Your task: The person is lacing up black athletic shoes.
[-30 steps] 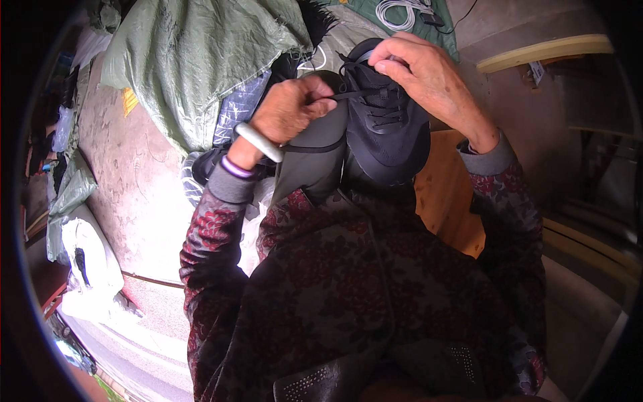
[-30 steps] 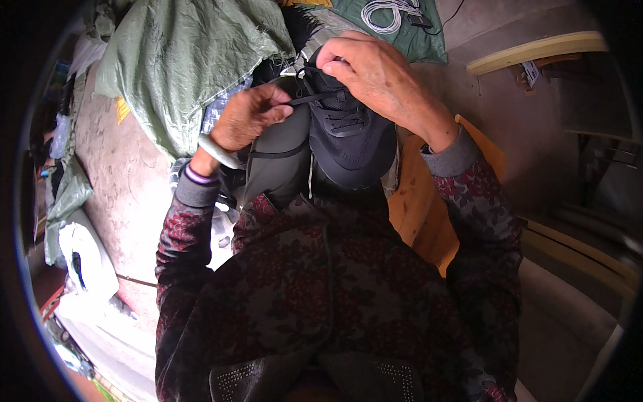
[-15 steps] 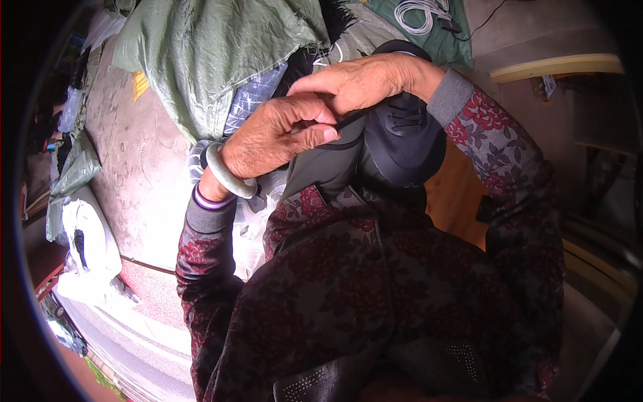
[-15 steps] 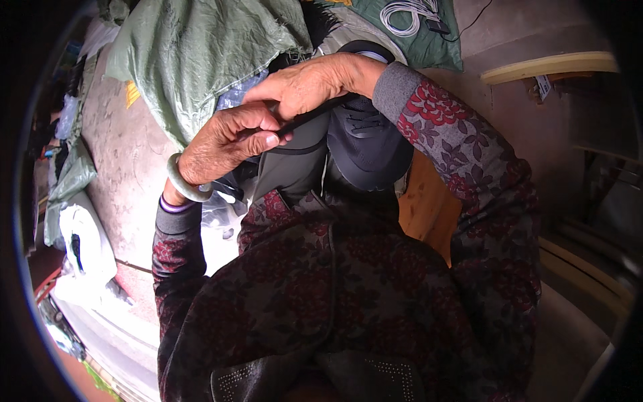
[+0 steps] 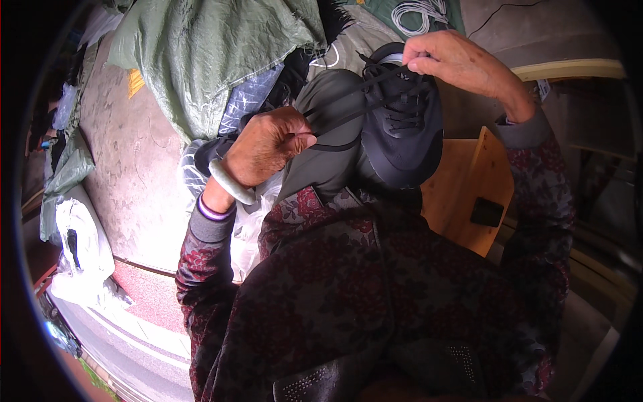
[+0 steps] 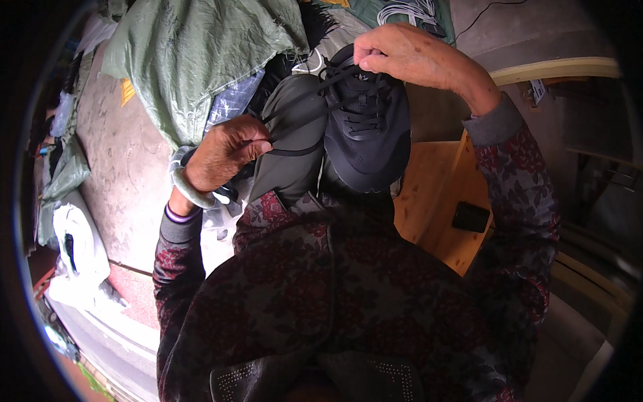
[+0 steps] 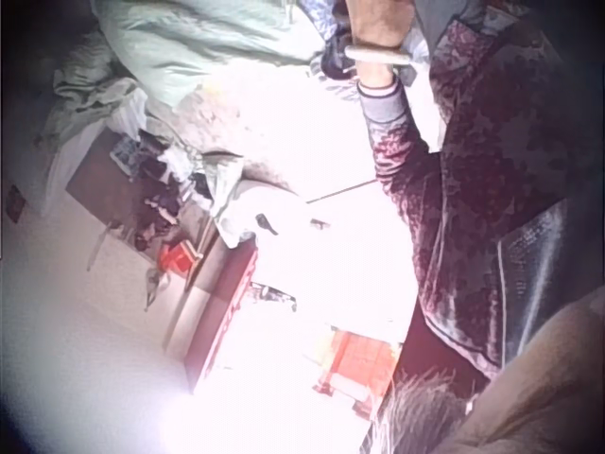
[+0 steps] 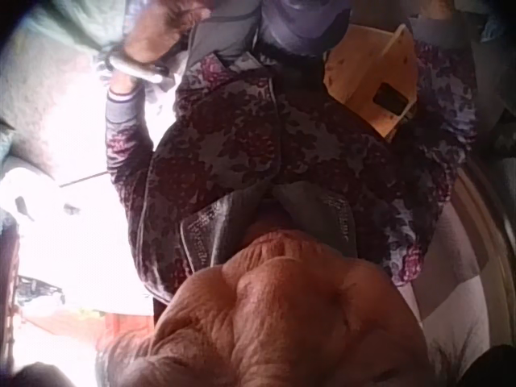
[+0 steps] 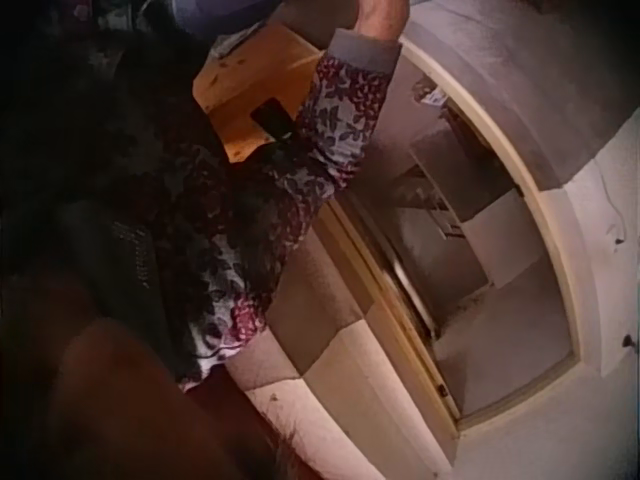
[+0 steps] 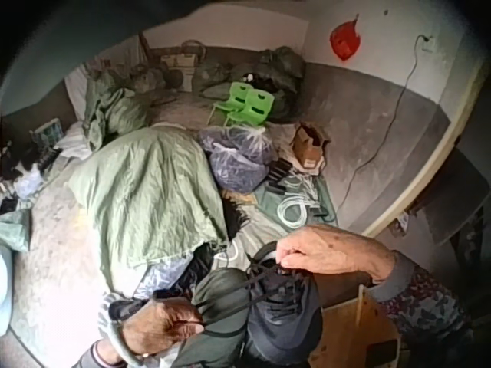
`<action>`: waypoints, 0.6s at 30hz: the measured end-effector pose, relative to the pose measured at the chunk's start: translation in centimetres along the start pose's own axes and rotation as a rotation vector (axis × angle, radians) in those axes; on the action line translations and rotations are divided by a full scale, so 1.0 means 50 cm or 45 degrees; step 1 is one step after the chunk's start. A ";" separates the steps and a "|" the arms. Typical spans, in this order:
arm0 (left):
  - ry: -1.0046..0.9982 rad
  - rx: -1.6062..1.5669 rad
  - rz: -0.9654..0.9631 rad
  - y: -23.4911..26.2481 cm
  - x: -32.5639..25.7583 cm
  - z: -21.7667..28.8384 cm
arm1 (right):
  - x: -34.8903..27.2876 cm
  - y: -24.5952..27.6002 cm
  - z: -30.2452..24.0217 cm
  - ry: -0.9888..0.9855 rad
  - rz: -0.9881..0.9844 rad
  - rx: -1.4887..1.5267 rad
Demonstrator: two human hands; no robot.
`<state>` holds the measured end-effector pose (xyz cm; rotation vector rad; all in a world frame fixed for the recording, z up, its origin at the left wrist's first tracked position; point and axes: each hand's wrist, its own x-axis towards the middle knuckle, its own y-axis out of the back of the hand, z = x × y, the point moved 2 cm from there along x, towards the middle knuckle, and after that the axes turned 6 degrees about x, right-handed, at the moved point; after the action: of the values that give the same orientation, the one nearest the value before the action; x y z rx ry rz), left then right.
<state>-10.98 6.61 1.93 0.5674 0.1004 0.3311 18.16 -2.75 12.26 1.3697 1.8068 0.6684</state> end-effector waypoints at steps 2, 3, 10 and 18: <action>0.051 0.173 -0.005 -0.005 0.002 -0.004 | -0.011 -0.012 0.008 -0.023 0.044 -0.031; 0.102 0.345 -0.011 -0.005 0.003 -0.006 | -0.016 -0.016 0.009 -0.047 0.088 -0.061; -0.113 0.196 0.308 -0.020 0.053 0.036 | -0.019 -0.053 -0.021 0.007 0.130 0.126; -0.018 -0.451 0.371 -0.074 0.144 0.078 | 0.004 -0.089 -0.035 0.149 0.193 0.052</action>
<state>-2.46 4.11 3.18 0.2311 -0.0557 0.6136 14.24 -3.77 9.76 1.5344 1.8290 0.8097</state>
